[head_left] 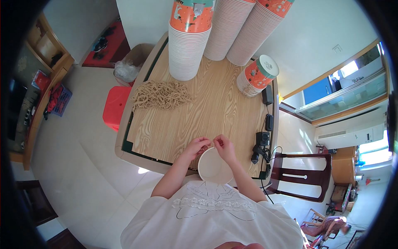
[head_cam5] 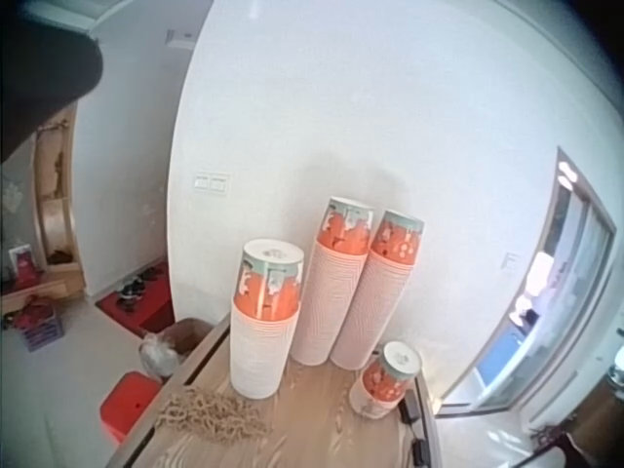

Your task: Tying rubber bands around a white paper cup and organizing decorative containers.

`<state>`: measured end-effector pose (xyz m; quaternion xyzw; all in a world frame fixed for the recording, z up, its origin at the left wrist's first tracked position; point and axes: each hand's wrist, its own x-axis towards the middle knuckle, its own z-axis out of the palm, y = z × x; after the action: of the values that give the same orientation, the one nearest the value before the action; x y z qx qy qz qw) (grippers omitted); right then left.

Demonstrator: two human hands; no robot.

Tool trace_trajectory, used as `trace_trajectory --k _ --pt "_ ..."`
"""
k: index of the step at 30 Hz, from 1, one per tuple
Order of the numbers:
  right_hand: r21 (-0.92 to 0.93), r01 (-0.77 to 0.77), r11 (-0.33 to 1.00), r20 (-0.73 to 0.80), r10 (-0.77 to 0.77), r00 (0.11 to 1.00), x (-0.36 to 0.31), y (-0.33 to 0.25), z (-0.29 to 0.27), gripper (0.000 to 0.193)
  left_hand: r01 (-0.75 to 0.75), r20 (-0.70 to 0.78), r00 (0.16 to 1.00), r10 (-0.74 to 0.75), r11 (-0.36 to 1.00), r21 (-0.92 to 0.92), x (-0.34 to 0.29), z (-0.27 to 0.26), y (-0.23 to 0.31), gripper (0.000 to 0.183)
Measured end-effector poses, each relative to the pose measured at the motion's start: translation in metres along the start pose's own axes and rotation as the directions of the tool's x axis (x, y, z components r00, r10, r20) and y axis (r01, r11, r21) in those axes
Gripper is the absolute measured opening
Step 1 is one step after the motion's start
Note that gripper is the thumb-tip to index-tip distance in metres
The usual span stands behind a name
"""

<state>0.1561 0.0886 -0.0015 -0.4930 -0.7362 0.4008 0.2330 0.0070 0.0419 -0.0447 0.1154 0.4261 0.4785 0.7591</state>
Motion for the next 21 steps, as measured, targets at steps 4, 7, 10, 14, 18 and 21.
trace_trajectory --k 4,7,10,14,18,21 --pt "-0.116 -0.047 0.992 0.056 0.054 0.997 0.004 0.001 0.000 0.011 0.006 0.002 1.000 -0.006 1.000 0.027 -0.001 0.004 0.003 0.007" --pt "-0.270 0.067 0.961 0.078 -0.047 0.996 0.002 0.001 0.000 0.013 0.001 0.012 1.000 -0.002 0.999 0.052 0.000 0.003 0.003 0.007" --pt "-0.222 0.039 0.974 0.084 -0.020 0.996 0.002 -0.003 0.000 0.010 -0.006 -0.001 1.000 0.006 0.998 0.064 0.005 -0.001 -0.003 0.009" --pt "-0.003 0.062 0.998 0.052 -0.062 0.997 0.000 0.002 0.001 0.007 0.012 -0.052 0.999 -0.010 0.999 0.042 0.009 0.000 -0.006 0.012" --pt "0.052 0.134 0.990 0.029 -0.136 0.990 -0.002 -0.007 -0.001 0.008 0.011 -0.055 0.998 -0.008 0.998 0.061 0.007 0.000 -0.005 0.015" --pt "0.023 0.199 0.980 0.008 -0.199 0.980 -0.002 -0.007 -0.001 0.008 0.037 -0.080 0.996 -0.033 0.998 0.052 0.005 0.002 -0.002 0.017"
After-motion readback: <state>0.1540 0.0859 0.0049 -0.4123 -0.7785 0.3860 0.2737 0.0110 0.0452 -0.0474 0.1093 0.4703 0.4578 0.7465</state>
